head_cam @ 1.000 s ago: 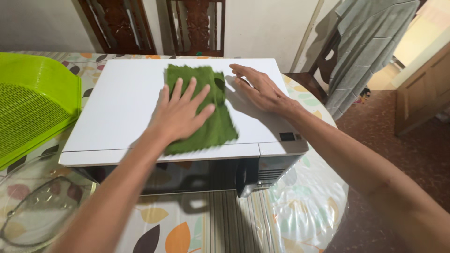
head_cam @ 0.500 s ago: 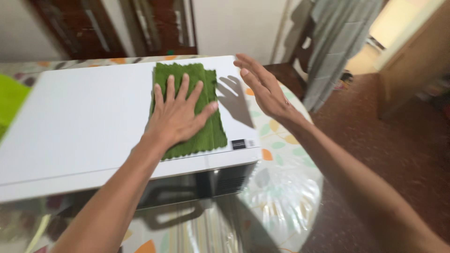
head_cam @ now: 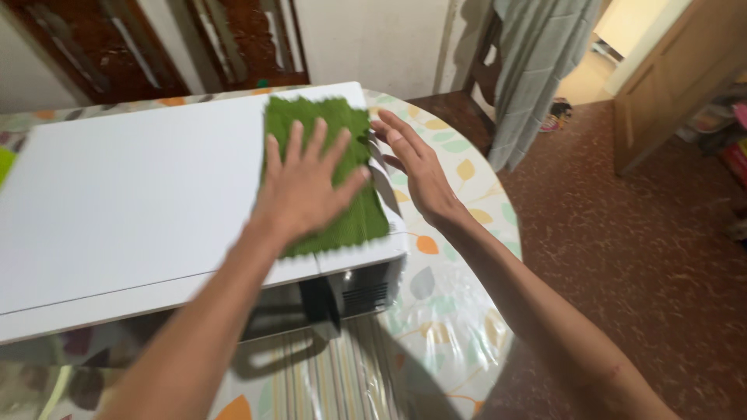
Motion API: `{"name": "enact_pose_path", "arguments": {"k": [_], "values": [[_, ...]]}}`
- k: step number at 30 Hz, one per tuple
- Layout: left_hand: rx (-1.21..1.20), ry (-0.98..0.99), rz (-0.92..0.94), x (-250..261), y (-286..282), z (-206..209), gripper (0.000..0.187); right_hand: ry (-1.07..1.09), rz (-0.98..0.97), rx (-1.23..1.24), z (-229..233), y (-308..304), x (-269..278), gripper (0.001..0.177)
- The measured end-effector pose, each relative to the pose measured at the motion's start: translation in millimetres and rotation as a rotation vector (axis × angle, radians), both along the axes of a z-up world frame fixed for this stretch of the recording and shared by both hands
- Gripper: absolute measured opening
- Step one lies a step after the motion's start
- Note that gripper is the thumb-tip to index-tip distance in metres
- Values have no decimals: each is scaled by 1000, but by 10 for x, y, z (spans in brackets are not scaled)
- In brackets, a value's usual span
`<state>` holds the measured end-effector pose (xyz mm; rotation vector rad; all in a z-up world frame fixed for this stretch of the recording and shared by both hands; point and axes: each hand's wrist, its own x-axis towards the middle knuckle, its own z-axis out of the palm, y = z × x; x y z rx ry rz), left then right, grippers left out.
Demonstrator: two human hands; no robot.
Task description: The person wipes the exterior surfaces of a white microwave oven using a green cloth. They clean the top, front, and side panels in a repetitive wiping motion.
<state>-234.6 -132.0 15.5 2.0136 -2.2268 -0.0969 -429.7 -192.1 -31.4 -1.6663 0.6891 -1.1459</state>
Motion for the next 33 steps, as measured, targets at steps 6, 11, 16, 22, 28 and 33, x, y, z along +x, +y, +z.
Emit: {"name": "enact_pose_path", "arguments": {"k": [6, 11, 16, 22, 28, 33], "values": [[-60, 21, -43, 27, 786, 30, 84, -12, -41, 35, 42, -57, 189, 73], [-82, 29, -29, -19, 832, 55, 83, 55, -86, 39, 132, 38, -46, 72], [-25, 30, -28, -148, 442, -2, 86, 38, -159, 62, 86, 246, -367, 72], [34, 26, 28, -346, -366, 9, 90, 38, -267, 26, 115, 674, -594, 73], [42, 63, 102, -417, -533, 39, 90, 68, -310, -16, 213, 1055, -578, 72], [-10, 63, -17, -392, 115, -9, 83, 125, -310, -64, 181, 1074, -503, 68]]}}
